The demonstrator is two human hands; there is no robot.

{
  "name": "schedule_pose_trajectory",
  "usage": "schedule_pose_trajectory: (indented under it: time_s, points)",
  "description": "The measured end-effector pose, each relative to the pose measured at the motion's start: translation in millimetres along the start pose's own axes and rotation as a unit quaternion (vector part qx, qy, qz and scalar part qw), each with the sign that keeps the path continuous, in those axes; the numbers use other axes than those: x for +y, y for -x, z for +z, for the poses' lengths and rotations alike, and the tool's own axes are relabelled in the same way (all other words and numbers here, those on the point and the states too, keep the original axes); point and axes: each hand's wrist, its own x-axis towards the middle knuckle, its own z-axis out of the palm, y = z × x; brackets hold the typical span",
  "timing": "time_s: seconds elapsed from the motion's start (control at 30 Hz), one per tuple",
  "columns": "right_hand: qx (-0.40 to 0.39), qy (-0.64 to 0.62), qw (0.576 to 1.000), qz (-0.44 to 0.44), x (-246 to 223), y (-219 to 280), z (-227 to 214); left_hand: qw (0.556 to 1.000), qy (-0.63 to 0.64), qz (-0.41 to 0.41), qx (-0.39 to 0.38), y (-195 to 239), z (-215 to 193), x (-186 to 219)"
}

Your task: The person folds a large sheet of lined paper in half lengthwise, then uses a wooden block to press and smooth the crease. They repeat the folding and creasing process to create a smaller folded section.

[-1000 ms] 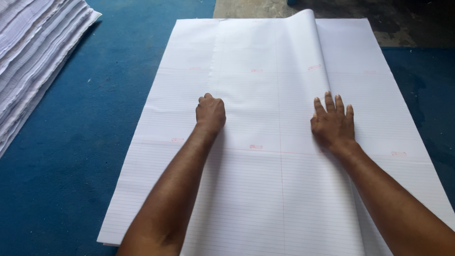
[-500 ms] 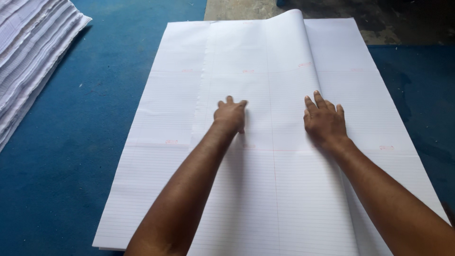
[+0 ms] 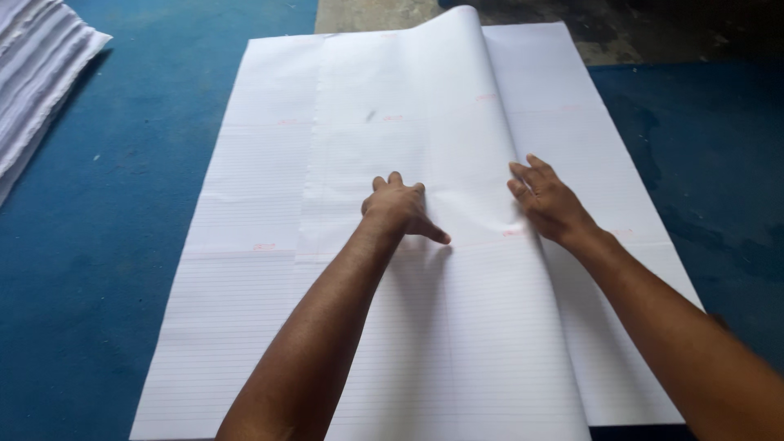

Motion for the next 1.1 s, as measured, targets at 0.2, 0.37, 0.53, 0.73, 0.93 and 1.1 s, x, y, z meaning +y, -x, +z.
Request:
schedule_pose_trajectory:
  time_s: [0.2, 0.37, 0.53, 0.73, 0.93, 1.1]
  points:
    - [0.052, -0.016, 0.998, -0.001, 68.6, 27.8, -28.9, 1.0, -0.003, -0.011, 0.025, 3.7, 5.0, 6.8]
    - [0.041, 0.015, 0.994, 0.095, 117.7, 62.2, -54.1, 0.999, -0.013, -0.006, 0.041, -1.9, 11.0, 6.2]
    - [0.001, 0.041, 0.983, 0.177, 168.5, 97.3, -73.0, 0.999, -0.01, -0.016, 0.042, -6.3, 12.9, 7.1]
    - [-0.031, 0.075, 0.966, 0.244, 256.5, 131.4, -72.1, 0.998, -0.022, -0.016, 0.05, -8.1, 15.9, 7.4]
    - [-0.129, 0.03, 0.943, 0.305, 343.7, 152.9, -43.3, 0.998, -0.031, -0.014, 0.056, -9.0, 17.2, 7.3]
    - [-0.192, 0.118, 0.919, 0.323, 376.5, 158.5, -17.8, 0.998, -0.029, -0.01, 0.056, -9.0, 17.0, 7.8]
